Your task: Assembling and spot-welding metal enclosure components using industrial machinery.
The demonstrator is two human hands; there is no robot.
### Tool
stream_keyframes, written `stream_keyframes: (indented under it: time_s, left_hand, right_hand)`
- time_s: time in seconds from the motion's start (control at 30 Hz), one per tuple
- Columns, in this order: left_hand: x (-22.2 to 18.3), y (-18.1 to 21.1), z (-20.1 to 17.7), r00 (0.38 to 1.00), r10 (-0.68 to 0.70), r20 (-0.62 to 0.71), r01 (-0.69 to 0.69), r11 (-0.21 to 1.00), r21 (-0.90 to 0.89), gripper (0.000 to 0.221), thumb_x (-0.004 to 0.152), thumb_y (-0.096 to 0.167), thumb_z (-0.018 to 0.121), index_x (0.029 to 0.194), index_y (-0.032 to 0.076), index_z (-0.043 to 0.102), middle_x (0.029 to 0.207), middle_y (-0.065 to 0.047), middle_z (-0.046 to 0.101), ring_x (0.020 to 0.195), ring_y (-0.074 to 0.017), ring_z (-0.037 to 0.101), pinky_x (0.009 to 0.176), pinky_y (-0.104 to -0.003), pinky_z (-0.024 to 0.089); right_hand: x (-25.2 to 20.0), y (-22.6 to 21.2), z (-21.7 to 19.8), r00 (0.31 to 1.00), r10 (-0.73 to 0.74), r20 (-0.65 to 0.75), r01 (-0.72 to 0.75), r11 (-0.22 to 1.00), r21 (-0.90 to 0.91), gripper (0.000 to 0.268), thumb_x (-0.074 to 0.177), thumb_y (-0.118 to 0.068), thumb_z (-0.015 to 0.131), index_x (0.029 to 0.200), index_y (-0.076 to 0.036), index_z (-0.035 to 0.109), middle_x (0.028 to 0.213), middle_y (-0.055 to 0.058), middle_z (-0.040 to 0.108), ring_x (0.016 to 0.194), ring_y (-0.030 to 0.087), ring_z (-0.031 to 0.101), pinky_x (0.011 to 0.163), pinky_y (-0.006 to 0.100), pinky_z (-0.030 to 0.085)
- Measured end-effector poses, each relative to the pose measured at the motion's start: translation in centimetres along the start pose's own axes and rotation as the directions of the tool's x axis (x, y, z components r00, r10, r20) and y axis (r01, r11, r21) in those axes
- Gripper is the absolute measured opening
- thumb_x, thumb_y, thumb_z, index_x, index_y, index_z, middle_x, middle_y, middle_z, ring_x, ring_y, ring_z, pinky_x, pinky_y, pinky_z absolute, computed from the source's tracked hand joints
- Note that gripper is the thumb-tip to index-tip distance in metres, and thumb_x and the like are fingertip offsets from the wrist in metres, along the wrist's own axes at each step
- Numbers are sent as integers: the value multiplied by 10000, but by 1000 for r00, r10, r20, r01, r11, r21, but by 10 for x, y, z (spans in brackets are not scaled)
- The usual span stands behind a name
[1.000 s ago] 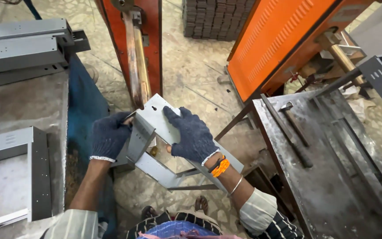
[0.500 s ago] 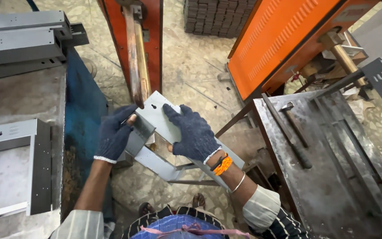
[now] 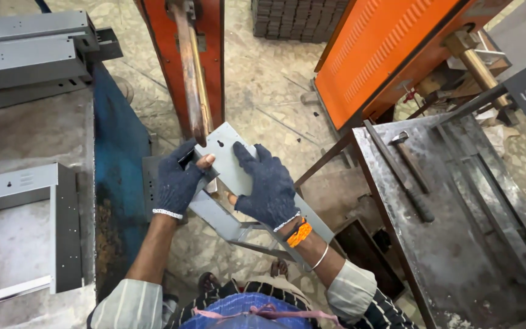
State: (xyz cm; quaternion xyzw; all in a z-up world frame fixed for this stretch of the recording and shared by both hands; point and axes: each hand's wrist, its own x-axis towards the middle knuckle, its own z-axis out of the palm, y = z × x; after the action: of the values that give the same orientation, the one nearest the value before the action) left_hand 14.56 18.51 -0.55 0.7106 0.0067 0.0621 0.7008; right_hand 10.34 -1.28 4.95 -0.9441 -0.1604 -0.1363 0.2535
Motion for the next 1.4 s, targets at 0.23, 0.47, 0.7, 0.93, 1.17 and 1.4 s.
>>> stream_keyframes:
  time_s: [0.23,0.47,0.7,0.93,1.17,1.4]
  left_hand:
    - [7,-14,0,1000,-14,12,13,998,58,423,848,199,836,1202,-7,732,901,-38,706,806,-85,620,718,-276,547]
    - [8,-13,-3,996,82,23,-82,997,10,704,875,166,789,1484,41,458,1181,-114,655,1018,-160,634,881,-315,545]
    - [13,-8,-16,976,117,185,-129,990,53,614,1007,211,635,1547,74,377,1460,-129,545,1316,-235,550,1034,-356,474]
    - [13,-50,-16,986,76,147,-64,994,-88,480,1031,227,595,1480,67,541,1396,-69,625,1274,-171,563,1043,-320,445]
    - [20,-88,-7,1000,-13,7,14,975,-223,474,1007,290,659,1423,67,610,1306,-18,674,1139,-115,598,971,-281,478]
    - [17,-67,-2,1000,7,-29,-12,983,-185,448,1022,326,653,1372,47,653,1200,-29,716,1057,-117,612,924,-294,494]
  right_hand:
    - [0,-10,-5,999,47,-6,-47,998,-38,1022,550,-395,876,1490,-213,517,1378,303,556,1090,445,614,934,509,508]
    - [4,-8,-9,998,37,57,-34,998,-54,1023,552,-389,875,1499,-236,521,1364,270,581,1096,435,623,948,491,515]
    - [8,-6,-17,995,5,96,-1,999,-40,1031,537,-374,881,1492,-231,519,1378,281,568,1072,433,628,936,485,519]
    - [12,-6,-23,992,-38,116,43,998,-41,1019,539,-372,879,1486,-234,525,1384,266,571,1060,433,625,917,488,520]
    - [16,9,-18,992,-78,98,80,996,-24,1005,531,-370,884,1468,-231,549,1364,290,572,1064,430,624,920,495,515]
    - [15,12,-16,992,-124,5,124,992,-22,977,546,-399,891,1453,-225,572,1361,321,574,1054,425,635,905,491,516]
